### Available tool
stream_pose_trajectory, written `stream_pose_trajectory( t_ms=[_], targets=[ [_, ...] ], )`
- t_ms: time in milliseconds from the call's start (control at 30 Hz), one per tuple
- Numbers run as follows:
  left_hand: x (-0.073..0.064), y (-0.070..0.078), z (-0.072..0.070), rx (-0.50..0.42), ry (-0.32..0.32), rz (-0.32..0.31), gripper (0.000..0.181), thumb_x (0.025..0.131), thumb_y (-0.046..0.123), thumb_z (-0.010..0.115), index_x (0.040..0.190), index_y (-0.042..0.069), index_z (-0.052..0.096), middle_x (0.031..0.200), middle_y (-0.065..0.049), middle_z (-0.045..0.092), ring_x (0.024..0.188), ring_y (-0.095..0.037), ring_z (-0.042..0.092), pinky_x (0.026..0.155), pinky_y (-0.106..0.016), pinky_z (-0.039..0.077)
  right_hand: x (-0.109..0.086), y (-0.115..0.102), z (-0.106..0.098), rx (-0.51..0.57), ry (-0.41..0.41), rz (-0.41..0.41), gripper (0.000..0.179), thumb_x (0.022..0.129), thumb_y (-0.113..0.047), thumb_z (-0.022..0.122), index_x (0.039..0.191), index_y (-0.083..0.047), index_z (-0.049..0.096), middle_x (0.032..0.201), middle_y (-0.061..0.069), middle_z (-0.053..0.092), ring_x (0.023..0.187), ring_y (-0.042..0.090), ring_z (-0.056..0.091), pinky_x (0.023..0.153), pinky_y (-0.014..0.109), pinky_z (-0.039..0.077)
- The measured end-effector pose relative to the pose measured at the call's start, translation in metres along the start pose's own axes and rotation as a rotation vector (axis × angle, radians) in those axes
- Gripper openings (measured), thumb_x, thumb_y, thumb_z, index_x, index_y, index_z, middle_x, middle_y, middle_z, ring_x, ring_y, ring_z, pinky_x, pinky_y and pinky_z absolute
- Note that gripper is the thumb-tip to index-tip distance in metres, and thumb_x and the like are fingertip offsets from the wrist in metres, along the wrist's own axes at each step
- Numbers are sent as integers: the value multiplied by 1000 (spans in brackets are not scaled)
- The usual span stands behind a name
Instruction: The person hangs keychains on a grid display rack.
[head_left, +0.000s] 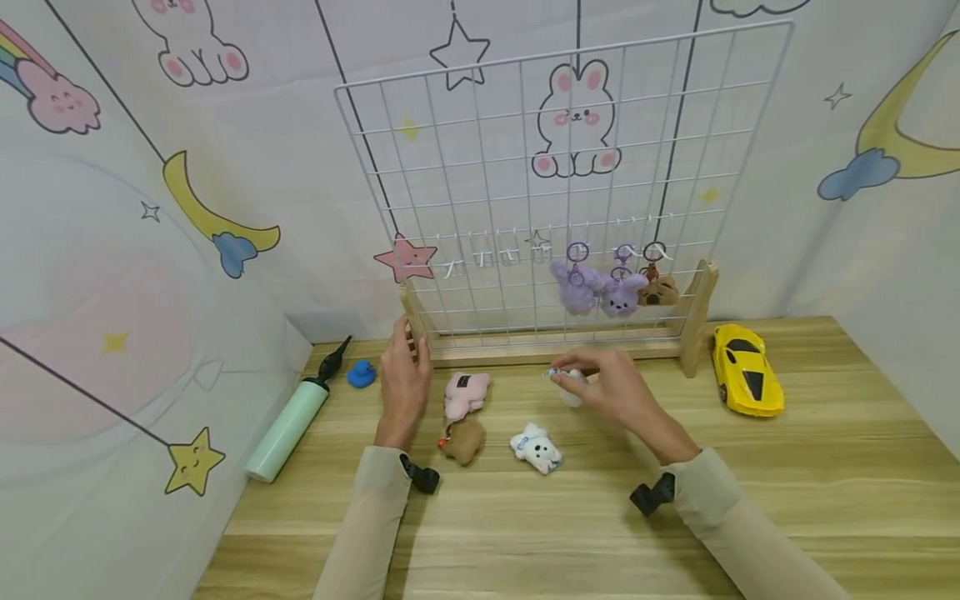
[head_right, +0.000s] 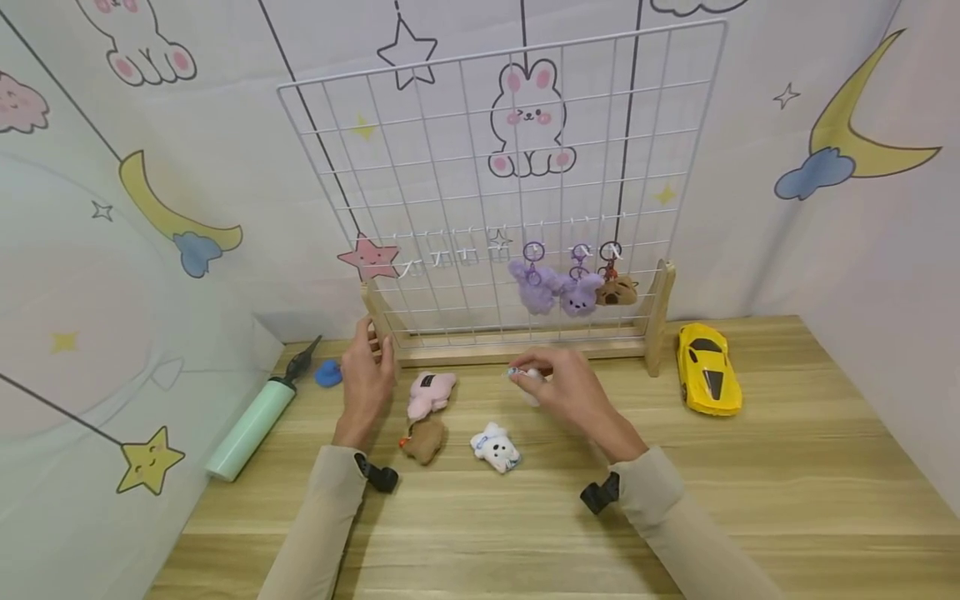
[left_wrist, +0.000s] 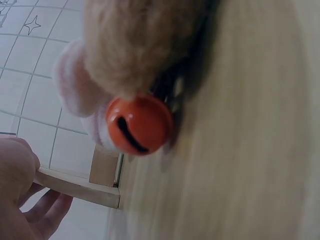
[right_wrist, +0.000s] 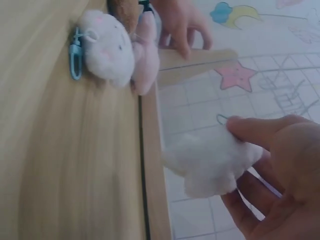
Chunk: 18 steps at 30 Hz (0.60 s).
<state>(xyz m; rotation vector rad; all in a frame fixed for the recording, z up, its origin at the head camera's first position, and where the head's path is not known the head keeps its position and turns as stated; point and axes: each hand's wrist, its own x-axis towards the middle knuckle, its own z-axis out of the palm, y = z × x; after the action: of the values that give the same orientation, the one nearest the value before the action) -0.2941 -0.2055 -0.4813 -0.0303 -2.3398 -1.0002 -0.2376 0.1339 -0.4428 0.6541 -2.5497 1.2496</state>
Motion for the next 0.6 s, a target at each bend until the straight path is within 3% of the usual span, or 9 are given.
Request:
stream_pose_trajectory(
  t_ms=[233,467,600],
  targets=[
    [0,-2,1,3,0,0,44,112,18,60,154,8,53,127,-25,75,106,-38,79,83,-49,70,6,-6,-9,50,94,32,9,99,-17,82,106,-14,81,99,4,85,97,29,83,83,43,65],
    [0,0,0,-3,-10,-12,44,112,20,59,154,9,52,128,-25,74,108,-38,78,85,-49,69,11,-13,-14,143,202,3,24,98,-13,82,122,-10,77,109,8,85,97,27,83,82,14,61],
    [0,2,-1,-6,-13,-22,44,112,19,60,155,9,52,129,-25,74,109,-38,78,85,-50,69,14,-17,-16,183,268,4,22,98,-18,83,119,-12,81,112,7,84,101,24,83,85,12,60]
  ],
)
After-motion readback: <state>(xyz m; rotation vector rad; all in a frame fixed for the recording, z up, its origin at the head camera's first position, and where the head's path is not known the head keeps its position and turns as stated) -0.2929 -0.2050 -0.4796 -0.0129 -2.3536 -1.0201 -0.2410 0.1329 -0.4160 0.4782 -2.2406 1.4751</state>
